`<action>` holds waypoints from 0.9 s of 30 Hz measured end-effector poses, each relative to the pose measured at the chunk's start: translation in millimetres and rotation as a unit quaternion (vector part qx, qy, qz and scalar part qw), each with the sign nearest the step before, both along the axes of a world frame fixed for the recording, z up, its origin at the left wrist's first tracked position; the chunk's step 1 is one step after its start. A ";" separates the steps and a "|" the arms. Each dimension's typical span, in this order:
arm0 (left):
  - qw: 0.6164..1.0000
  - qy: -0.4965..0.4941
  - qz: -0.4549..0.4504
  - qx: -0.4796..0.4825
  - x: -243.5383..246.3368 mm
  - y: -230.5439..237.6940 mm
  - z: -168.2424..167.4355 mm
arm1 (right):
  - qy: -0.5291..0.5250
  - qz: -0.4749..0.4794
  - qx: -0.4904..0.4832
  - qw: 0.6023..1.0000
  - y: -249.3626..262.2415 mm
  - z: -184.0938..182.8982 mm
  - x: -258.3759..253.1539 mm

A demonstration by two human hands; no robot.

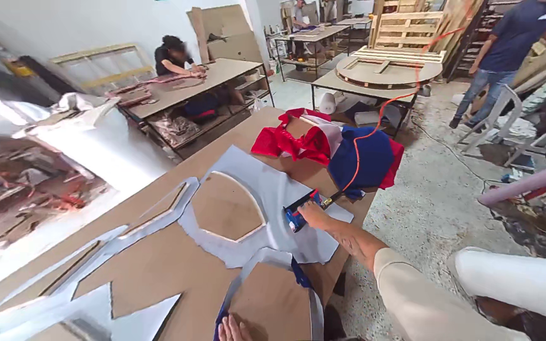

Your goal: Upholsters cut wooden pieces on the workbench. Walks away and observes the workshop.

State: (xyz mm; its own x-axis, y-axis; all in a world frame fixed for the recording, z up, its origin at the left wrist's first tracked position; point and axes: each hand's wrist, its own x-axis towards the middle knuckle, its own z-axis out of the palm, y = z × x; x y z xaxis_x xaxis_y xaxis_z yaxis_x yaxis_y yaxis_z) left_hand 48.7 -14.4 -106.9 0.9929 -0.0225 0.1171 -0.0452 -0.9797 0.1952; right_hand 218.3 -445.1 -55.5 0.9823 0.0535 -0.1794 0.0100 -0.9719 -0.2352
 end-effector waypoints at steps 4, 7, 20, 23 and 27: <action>0.999 -0.029 -0.008 -0.044 -1.2 -0.9 11.8 | 0.149 -0.022 0.076 0.986 62.1 73.3 3.5; 0.996 -0.009 0.025 -0.083 0.6 -3.7 31.8 | 0.127 0.016 0.131 0.983 134.1 116.2 -8.7; 0.981 -0.002 0.072 -0.181 -4.2 16.5 -7.2 | 0.171 0.236 0.065 0.954 317.7 76.5 -25.2; 0.980 0.003 0.069 -0.185 -3.1 18.2 -5.9 | 0.183 0.242 0.041 0.952 321.0 75.0 -25.3; 0.983 -0.011 0.063 -0.174 -2.2 18.9 -6.6 | 0.190 0.240 0.027 0.952 314.9 74.8 -28.3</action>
State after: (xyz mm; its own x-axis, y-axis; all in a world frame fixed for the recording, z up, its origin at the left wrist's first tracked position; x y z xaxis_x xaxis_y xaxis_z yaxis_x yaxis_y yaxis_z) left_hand 46.5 4.5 -113.5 0.9824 0.1454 0.1175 0.0640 -0.8523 0.5192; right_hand 190.0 -130.1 19.3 0.7070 0.4992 -0.5010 0.3548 -0.8631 -0.3593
